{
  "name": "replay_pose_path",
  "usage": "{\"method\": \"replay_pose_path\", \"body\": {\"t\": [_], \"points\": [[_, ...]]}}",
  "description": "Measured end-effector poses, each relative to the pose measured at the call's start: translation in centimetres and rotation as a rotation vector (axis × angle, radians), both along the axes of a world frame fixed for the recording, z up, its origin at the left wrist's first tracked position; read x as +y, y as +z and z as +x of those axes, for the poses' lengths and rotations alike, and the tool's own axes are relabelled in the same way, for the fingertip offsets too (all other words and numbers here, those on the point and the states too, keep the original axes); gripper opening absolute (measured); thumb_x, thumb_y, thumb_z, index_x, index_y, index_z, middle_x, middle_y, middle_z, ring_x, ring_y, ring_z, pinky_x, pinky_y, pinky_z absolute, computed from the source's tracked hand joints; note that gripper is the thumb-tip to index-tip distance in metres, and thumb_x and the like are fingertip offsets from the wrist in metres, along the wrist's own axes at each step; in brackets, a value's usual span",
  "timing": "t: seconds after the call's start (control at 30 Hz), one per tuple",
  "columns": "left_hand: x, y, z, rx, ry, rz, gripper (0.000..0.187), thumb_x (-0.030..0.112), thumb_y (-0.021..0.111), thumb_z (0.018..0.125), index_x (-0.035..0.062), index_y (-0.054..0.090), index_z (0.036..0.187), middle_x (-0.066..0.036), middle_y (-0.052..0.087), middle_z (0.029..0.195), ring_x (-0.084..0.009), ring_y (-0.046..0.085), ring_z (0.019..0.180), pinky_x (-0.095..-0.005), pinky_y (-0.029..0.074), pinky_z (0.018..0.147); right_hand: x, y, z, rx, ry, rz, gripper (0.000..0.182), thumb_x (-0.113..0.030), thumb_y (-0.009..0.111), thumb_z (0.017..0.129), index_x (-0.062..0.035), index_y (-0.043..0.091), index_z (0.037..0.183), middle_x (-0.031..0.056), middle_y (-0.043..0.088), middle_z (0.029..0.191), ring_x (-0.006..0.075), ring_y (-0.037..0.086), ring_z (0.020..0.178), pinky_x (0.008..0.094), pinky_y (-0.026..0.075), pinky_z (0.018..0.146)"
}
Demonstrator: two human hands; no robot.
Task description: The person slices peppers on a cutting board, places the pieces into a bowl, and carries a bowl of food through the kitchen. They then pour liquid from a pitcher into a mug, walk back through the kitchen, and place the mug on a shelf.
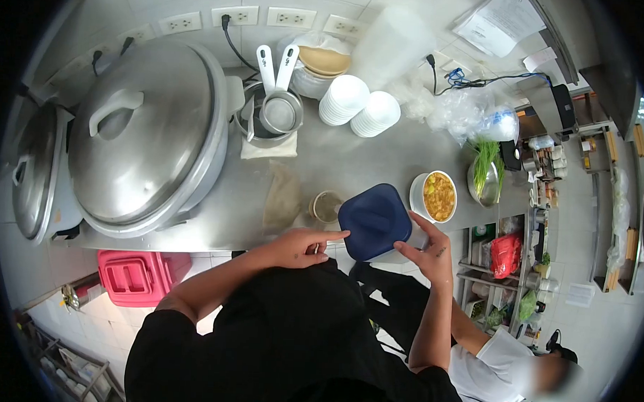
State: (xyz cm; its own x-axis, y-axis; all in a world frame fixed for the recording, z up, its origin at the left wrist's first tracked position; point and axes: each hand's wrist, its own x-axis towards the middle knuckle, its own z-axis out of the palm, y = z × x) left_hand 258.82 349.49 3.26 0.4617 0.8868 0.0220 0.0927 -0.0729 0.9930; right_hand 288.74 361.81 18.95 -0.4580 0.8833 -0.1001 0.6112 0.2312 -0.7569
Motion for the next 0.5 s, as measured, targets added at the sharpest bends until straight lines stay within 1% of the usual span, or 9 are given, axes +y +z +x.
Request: {"method": "replay_pose_path", "body": {"t": [0.07, 0.17, 0.2, 0.27, 0.37, 0.4, 0.47, 0.5], "points": [[-0.2, -0.2, 0.9, -0.019, 0.046, 0.054, 0.077, 0.008, 0.073, 0.098, 0.0255, 0.045, 0.167, 0.0, 0.06, 0.09, -0.0121, 0.053, 0.073, -0.0307, 0.047, 0.07, -0.1, -0.8, 1.5, 0.051, -0.008, -0.02, 0.073, -0.013, 0.097, 0.078, 0.007, 0.067, 0.141, 0.0142, 0.076, 0.128, 0.0167, 0.067, 0.117, 0.0316, 0.051, 0.105], [-0.9, 1.0, 2.3, 0.07, 0.067, 0.044, 0.076, 0.007, 0.073, 0.097, 0.0248, 0.047, 0.166, -0.001, 0.062, 0.091, -0.0132, 0.055, 0.073, -0.0309, 0.048, 0.07, 0.8, -2.0, 4.0, 0.201, 0.003, -0.073, 0.072, -0.009, 0.096, 0.078, 0.0079, 0.067, 0.141, 0.0121, 0.075, 0.129, 0.0169, 0.067, 0.117, 0.0326, 0.05, 0.106], [-1.3, 1.3, 2.9, 0.085, 0.106, 0.046, 0.075, 0.007, 0.074, 0.097, 0.0243, 0.048, 0.166, -0.001, 0.062, 0.091, -0.013, 0.055, 0.073, -0.0307, 0.048, 0.07, 1.4, -2.3, 5.0, 0.246, -0.022, -0.123, 0.07, -0.008, 0.096, 0.079, 0.0079, 0.067, 0.141, 0.0116, 0.075, 0.129, 0.0163, 0.067, 0.117, 0.032, 0.05, 0.106], [-2.7, 1.8, 4.2, 0.115, 0.189, 0.042, 0.074, 0.006, 0.074, 0.096, 0.0233, 0.05, 0.164, -0.001, 0.062, 0.091, -0.0127, 0.054, 0.073, -0.0303, 0.048, 0.069, 2.7, -2.7, 6.7, 0.329, -0.064, -0.234, 0.068, -0.006, 0.094, 0.08, 0.008, 0.067, 0.141, 0.0108, 0.074, 0.128, 0.015, 0.066, 0.116, 0.0308, 0.05, 0.105], [-5.8, 1.2, 6.6, 0.109, 0.373, -0.002, 0.068, 0.007, 0.074, 0.096, 0.0198, 0.054, 0.16, -0.002, 0.065, 0.098, -0.0141, 0.058, 0.072, -0.0311, 0.051, 0.068, 4.4, -3.2, 7.8, 0.445, -0.114, -0.23, 0.064, -0.004, 0.092, 0.083, 0.0074, 0.067, 0.141, 0.0097, 0.074, 0.125, 0.0136, 0.066, 0.114, 0.0284, 0.05, 0.103], [-7.1, 1.2, 7.6, 0.111, 0.433, -0.044, 0.066, 0.007, 0.073, 0.097, 0.0191, 0.055, 0.159, -0.002, 0.065, 0.098, -0.0134, 0.058, 0.073, -0.0303, 0.05, 0.069, 4.9, -3.6, 7.6, 0.528, -0.115, -0.194, 0.061, -0.004, 0.089, 0.086, 0.007, 0.067, 0.141, 0.0094, 0.074, 0.125, 0.0142, 0.067, 0.111, 0.0274, 0.052, 0.1], [-10.0, 1.0, 9.9, 0.112, 0.552, -0.125, 0.063, 0.005, 0.073, 0.098, 0.0176, 0.057, 0.158, -0.002, 0.064, 0.098, -0.0121, 0.057, 0.075, -0.0287, 0.05, 0.071, 5.7, -4.8, 6.8, 0.627, -0.154, -0.167, 0.06, -0.005, 0.089, 0.087, 0.0066, 0.067, 0.142, 0.0089, 0.074, 0.124, 0.0138, 0.067, 0.109, 0.027, 0.052, 0.099], [-11.5, 0.6, 11.1, 0.103, 0.606, -0.11, 0.061, 0.004, 0.073, 0.099, 0.0158, 0.058, 0.157, -0.001, 0.064, 0.097, -0.0107, 0.057, 0.077, -0.0274, 0.05, 0.072, 6.3, -5.5, 6.4, 0.676, -0.172, -0.155, 0.059, -0.005, 0.088, 0.088, 0.0064, 0.067, 0.142, 0.0087, 0.074, 0.124, 0.0136, 0.067, 0.108, 0.0267, 0.052, 0.099]]}}
